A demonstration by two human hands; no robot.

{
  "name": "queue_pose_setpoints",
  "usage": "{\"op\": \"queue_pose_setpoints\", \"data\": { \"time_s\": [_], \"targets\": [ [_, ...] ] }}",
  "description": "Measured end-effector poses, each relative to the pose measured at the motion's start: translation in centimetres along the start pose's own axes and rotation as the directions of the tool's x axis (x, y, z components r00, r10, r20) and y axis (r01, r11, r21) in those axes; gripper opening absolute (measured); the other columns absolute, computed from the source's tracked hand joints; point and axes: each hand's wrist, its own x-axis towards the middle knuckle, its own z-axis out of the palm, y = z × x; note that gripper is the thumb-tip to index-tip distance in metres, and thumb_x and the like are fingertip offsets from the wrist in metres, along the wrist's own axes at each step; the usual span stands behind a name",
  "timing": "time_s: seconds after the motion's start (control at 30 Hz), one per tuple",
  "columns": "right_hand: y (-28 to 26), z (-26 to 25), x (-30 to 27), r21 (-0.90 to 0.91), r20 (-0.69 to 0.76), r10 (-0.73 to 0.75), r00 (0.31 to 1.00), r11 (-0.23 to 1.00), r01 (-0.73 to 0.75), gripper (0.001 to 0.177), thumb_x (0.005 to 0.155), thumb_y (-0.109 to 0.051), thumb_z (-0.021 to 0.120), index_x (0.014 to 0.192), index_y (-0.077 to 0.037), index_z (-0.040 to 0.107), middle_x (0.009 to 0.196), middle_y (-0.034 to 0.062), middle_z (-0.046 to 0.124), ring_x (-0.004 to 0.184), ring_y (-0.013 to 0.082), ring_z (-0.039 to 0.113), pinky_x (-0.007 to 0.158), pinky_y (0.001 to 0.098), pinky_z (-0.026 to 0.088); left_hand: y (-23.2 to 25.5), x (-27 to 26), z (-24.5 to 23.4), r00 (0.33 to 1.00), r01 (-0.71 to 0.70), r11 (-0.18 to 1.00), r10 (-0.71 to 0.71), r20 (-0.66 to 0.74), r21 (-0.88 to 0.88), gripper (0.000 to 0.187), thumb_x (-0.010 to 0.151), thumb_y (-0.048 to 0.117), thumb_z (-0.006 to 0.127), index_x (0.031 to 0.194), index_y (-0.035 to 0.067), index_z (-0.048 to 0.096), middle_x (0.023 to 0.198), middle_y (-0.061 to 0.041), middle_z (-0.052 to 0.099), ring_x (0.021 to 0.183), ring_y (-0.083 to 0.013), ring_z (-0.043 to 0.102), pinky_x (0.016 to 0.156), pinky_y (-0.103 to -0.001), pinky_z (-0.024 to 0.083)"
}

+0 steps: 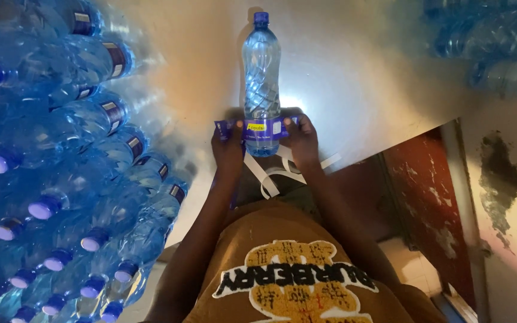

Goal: Manually applying adhesive labels to plastic water bottles at a workstation.

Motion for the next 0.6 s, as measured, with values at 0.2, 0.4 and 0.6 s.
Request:
{"op": "queue_pose_setpoints", "data": {
  "time_s": [0.2, 0.4, 0.6],
  "targets": [
    [1.2, 2.9, -0.4, -0.327, 0.016, -0.282, 0.959, 0.905, 0.271, 0.029, 0.117, -0.033, 0.062, 0.134, -0.01, 0.061, 0.116, 0.015, 0.066, 0.105, 0.0217, 0.067, 0.088, 0.0425, 0.057, -1.6, 1.6, 1.4, 0.991, 0.039, 0.999, -0.038, -0.127, 0.011, 0.027, 0.109, 0.025, 0.073, 0.124, 0.003, 0.072, 0.111, -0.018, 0.073, 0.107, -0.0318, 0.072, 0.101, -0.053, 0.052],
    [0.8, 3.6, 0.9, -0.216, 0.206, -0.295, 0.933, 0.916, 0.337, 0.035, 0.123, -0.038, 0.051, 0.144, -0.011, 0.055, 0.142, 0.0196, 0.062, 0.136, 0.0289, 0.056, 0.113, 0.0528, 0.045, -4.2, 2.2, 0.8, 0.959, 0.251, 0.955, -0.268, -0.092, -0.159, 0.027, 0.106, 0.025, 0.066, 0.125, 0.007, 0.069, 0.109, -0.01, 0.066, 0.104, -0.0261, 0.066, 0.098, -0.047, 0.048],
    [0.7, 0.6, 1.6, -0.254, 0.598, 0.037, 0.8, 0.956, 0.145, 0.091, 0.094, -0.059, 0.083, 0.162, -0.008, 0.049, 0.155, 0.0317, 0.058, 0.142, 0.0522, 0.057, 0.111, 0.0741, 0.047, -10.9, 5.9, -3.4, 0.923, 0.37, 0.827, -0.378, 0.068, -0.423, 0.034, 0.112, 0.024, 0.064, 0.132, -0.002, 0.071, 0.111, -0.021, 0.077, 0.098, -0.0342, 0.082, 0.087, -0.05, 0.061]
  ]
}}
